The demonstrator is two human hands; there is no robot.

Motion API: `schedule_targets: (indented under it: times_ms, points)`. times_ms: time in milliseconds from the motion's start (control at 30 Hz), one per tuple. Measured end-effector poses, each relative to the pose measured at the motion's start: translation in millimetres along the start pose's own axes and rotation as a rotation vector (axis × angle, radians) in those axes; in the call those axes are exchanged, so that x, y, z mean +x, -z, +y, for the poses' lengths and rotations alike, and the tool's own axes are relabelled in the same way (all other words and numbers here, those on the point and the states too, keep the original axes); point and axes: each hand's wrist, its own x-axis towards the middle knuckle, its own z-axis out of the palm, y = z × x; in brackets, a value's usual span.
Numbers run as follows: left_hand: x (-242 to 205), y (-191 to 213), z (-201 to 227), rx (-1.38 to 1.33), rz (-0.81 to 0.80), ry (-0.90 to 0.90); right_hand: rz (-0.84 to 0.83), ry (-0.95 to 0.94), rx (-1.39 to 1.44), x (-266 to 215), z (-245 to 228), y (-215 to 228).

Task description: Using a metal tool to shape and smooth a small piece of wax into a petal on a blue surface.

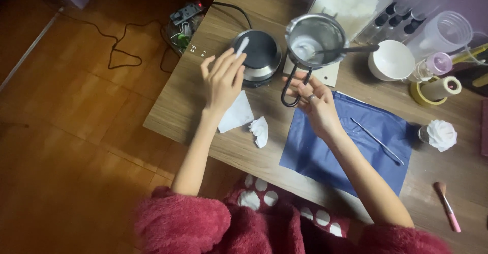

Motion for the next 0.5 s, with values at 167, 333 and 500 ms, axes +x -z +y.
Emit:
schedule_targets:
  times_ms: [167, 333, 500]
  points:
    - [9, 17, 0, -0.077, 0.102, 0.128, -0.033, -0.027, 0.037, 0, -13, -24]
    - [19, 43, 9, -0.051, 0.207, 0.165, -0.120, -0.062, 0.071, 3, -22, -51]
    - [15, 51, 9, -0.091, 0.241, 0.218, -0.200, -0.090, 0.078, 13, -19, -65]
